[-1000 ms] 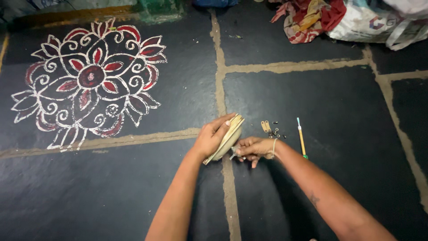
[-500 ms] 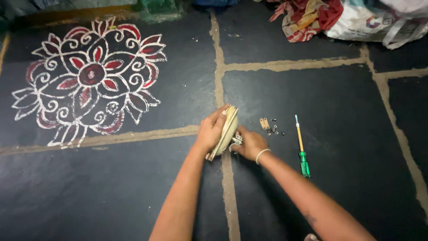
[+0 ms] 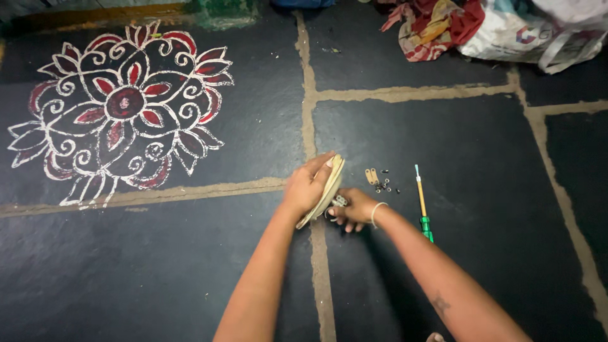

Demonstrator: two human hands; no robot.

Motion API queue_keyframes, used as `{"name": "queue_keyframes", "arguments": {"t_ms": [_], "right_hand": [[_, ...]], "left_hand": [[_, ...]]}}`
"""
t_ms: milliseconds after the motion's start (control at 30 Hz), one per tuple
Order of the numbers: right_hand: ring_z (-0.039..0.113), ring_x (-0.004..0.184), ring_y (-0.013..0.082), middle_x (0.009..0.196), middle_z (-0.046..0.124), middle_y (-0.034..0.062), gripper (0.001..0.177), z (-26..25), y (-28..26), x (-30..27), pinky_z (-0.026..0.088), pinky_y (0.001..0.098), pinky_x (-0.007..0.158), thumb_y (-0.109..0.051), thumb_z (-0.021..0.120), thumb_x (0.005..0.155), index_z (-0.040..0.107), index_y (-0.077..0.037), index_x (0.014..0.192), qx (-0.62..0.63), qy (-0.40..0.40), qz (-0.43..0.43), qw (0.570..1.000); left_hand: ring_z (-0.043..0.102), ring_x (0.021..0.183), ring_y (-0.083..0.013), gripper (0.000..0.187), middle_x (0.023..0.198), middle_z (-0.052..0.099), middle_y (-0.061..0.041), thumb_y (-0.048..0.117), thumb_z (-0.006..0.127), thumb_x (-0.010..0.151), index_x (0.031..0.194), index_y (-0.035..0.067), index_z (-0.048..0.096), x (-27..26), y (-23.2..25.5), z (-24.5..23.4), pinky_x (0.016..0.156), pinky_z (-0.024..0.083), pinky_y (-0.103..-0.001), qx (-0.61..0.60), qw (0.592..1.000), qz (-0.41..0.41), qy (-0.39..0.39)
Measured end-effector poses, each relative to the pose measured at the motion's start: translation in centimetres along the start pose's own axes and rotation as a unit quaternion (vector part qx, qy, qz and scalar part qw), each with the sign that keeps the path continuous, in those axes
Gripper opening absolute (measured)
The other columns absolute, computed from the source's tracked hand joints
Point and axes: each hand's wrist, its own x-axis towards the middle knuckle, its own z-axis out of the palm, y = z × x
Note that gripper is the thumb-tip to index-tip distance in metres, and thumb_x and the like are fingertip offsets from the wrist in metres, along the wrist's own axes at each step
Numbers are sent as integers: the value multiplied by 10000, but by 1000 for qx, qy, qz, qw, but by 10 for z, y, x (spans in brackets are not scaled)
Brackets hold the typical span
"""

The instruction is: The person assembles a stack of wooden discs by inserting a metal hinge and fastening it with screws. They use a screwdriver to tighten the screws and repeatedly check the alignment of the discs.

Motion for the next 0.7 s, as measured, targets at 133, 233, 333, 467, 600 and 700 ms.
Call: {"name": "queue_keyframes", "arguments": {"t_ms": [133,233,333,467,600,700], "right_hand": [[632,472,184,756,734,64,380,-1,-19,-15,497,354,485,-356,706,937,672,-101,1217,-132,52,-33,989],[689,568,228,807,757,101,463,-1,-35,-20,555,393,602,-436,730,904,648,-128,1239,-218,95,7,971],[753,758,285,909,771,135,544,-1,-48,-20,554,428,766,-500,734,879,630,-158,1290,-313,135,-13,940],[720,972,334,1011,762,144,532,-2,-50,-13,551,464,848,-491,736,870,647,-149,1267,-352,146,-34,924],[713,965,362,1006,748,163,417,5,-41,-4,560,477,843,-355,730,876,627,-129,1211,-404,179,-46,896],[739,826,346,979,734,161,305,25,-23,-1,579,480,755,-167,652,910,576,-79,1192,-471,288,-128,824]], "left_hand": [[643,1237,-323,430,1303,701,-90,468,502,971,1323,301,682,7,1,2,1033,486,-404,-2,999,-42,1],[655,1235,-317,439,1268,720,-99,480,475,984,1343,318,668,11,-8,-3,1041,488,-402,-11,997,-71,17],[643,1253,-319,444,1294,710,-98,495,461,996,1351,316,658,16,-14,-7,1047,483,-403,-24,997,-70,39],[622,1258,-327,470,1300,703,-89,509,435,982,1362,342,655,20,-19,-6,1054,464,-411,-3,993,-108,39],[606,1271,-351,487,1304,691,-127,518,441,981,1368,313,656,25,-21,-6,1065,455,-424,-18,991,-125,53],[599,1277,-384,491,1294,688,-175,527,435,1008,1379,293,654,29,-24,-6,1076,454,-438,-24,985,-151,83]]}}
